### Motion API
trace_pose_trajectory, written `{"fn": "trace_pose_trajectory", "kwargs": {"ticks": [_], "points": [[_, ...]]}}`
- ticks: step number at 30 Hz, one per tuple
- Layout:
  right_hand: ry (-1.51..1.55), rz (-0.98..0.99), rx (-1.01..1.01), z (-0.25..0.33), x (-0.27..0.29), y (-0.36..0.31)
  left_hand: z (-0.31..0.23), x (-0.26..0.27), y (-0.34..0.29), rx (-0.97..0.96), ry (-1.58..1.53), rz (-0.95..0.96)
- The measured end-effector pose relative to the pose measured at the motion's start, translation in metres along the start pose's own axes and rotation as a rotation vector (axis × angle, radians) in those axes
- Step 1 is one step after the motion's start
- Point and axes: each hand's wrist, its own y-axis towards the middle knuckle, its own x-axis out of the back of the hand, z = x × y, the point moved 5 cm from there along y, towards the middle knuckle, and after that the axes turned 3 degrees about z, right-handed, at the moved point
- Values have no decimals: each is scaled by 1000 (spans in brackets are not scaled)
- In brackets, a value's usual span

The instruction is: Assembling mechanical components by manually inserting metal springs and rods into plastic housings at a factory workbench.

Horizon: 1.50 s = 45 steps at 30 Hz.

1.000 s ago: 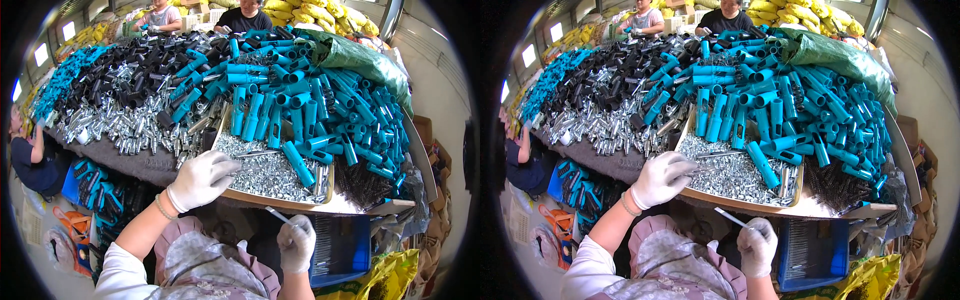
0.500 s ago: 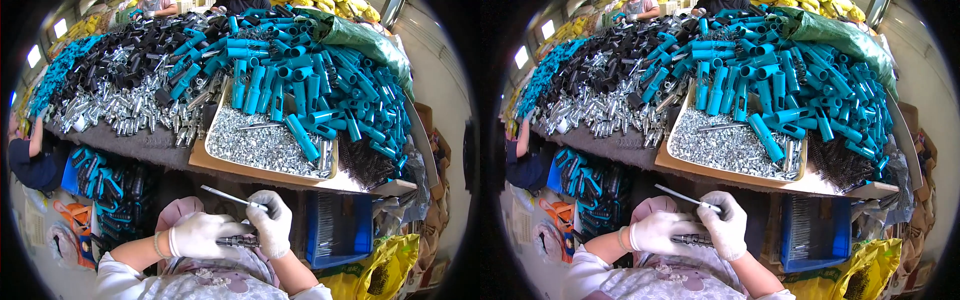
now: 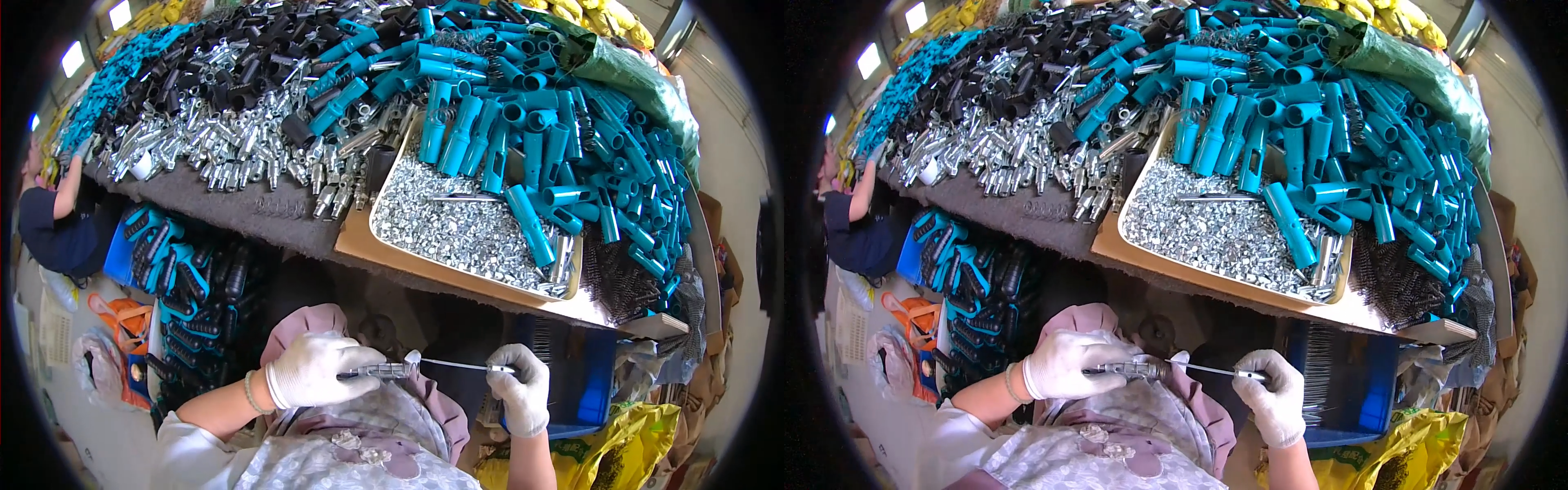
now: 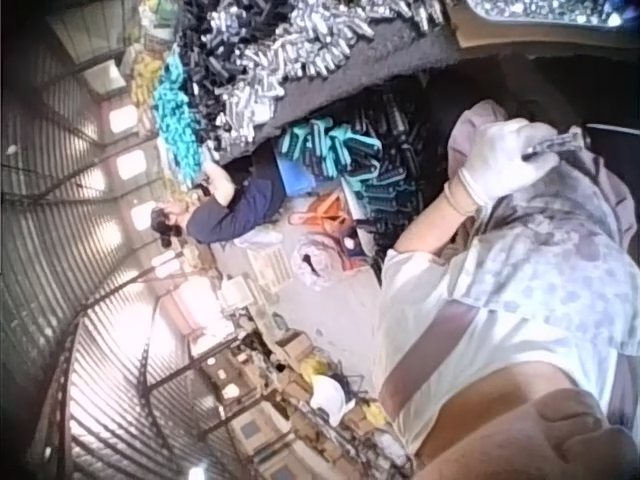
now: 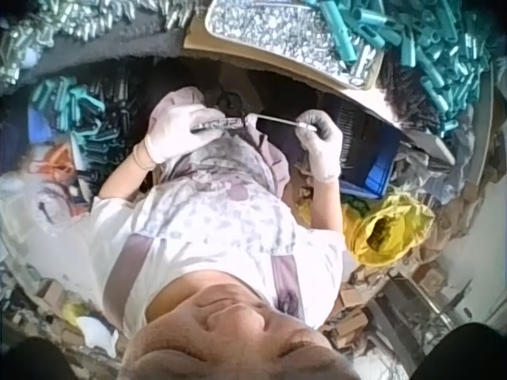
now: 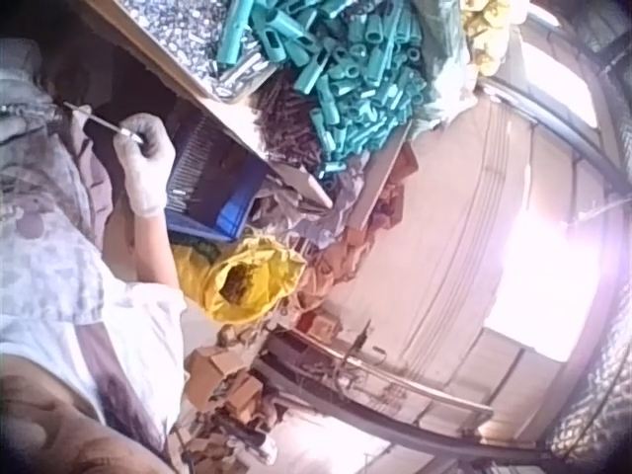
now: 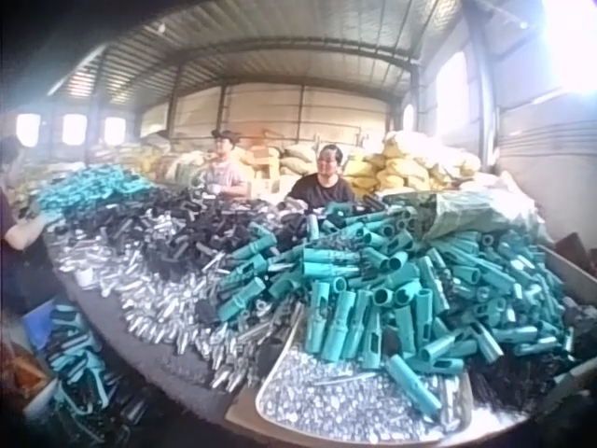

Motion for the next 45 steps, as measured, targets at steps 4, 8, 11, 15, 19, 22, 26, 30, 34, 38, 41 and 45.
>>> {"fn": "trace_pose_trajectory", "kwargs": {"ticks": [4, 8, 11, 15, 19, 22, 26, 30, 34, 38, 41, 45], "points": [[-88, 101, 14, 9, -14, 3, 2, 3, 0, -14, -10, 3], [-51, 64, 12, 11, -11, 6, 1, 7, -1, 1, 18, 7], [-28, 41, -1, 9, 1, 8, 0, 11, -2, -18, 44, 5], [-148, 102, 56, 12, -11, 8, 0, 9, -2, -23, -15, 25], [-185, 179, 67, 12, -25, 9, 1, 2, -3, -68, -114, -11], [-257, 255, 136, 11, -38, 10, -3, 0, 1, -87, -204, -7], [-336, 401, 270, 13, -60, 9, -7, -5, 0, 80, -285, 166], [-376, 483, 400, 12, -71, 7, -3, -12, -7, 102, -356, 116], [-490, 514, 566, 7, -81, 6, -7, -16, -14, 61, -289, 91], [-411, 564, 423, 8, -81, 7, -7, -17, -16, -14, -299, -39], [233, 550, 144, -10, -77, 10, -4, -20, -16, 58, -336, -50], [258, 498, 85, -21, -82, 5, -5, -21, -19, 65, -268, -69]]}}
